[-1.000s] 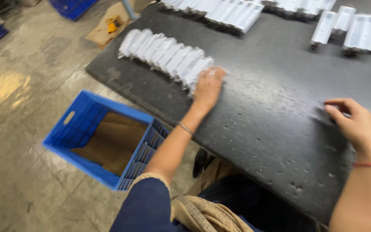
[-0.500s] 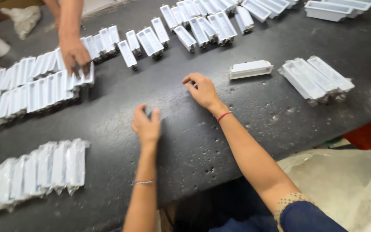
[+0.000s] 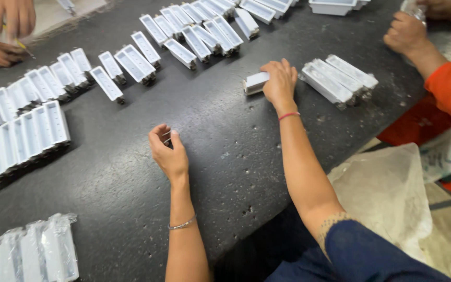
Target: The person repeatedly picks white rectangular components from a table and wraps each one individually in a clear plastic bag. They fold and seal the bags by hand, then place the wrapped items in a row on the table. The process is repeated for multiple components throughout the clip.
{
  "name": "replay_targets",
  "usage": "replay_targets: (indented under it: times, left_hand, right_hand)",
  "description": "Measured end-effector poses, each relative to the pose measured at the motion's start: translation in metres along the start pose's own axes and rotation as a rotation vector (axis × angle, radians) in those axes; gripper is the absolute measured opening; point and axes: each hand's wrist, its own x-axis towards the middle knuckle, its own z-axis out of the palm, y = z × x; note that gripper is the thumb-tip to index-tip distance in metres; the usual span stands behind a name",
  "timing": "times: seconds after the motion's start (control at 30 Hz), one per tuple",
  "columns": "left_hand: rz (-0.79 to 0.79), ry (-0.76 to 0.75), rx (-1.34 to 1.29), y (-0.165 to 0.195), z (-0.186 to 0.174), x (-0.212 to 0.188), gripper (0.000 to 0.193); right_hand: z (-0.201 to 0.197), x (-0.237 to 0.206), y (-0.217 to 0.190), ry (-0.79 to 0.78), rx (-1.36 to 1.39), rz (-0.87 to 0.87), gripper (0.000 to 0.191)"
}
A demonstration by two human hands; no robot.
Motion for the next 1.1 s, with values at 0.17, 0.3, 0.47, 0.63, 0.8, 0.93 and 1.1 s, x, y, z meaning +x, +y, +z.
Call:
replay_targets:
  times: [0.17, 0.3, 0.47, 0.63, 0.8, 0.93, 1.1]
  left_hand:
    - [-0.064, -0.04, -0.035, 0.007, -0.01, 0.002, 0.021]
    - [-0.069, -0.018, -0.059, 0.007, -0.015, 0.006, 0.019]
    - [-0.098, -0.021, -0.132, -0.002, -0.018, 0.007, 0.02]
    - [-0.1, -0.032, -0.118, -0.006, -0.017, 0.007, 0.021]
    - [-0.063, -0.052, -0.109, -0.005, -0.01, 0.004, 0.022]
    - [-0.159, -0.076, -0.155, -0.01, -0.01, 0.001, 0.023]
    - [-0.098, 0.04, -0.132, -0.013, -0.011, 0.004, 0.022]
  right_hand:
    - [-0.02, -0.004, -0.029, -0.304, 0.071, 0.268, 0.023]
    - [-0.032, -0.012, -0.061, -0.45, 0.121, 0.236, 0.03]
    - [-0.052, -0.017, -0.04, -0.442, 0.124, 0.142, 0.043]
    - [-0.104, 0.015, 0.044, -0.376, -0.289, 0.063, 0.111]
    - [-0.134, 0.022, 0.112, -0.7, -0.436, 0.362, 0.129]
    - [-0.151, 0.014, 0.122, -0.508, -0.032, 0.122, 0.109]
    - [-0.161, -0.017, 0.036, -0.725, 0.72, 0.243, 0.067]
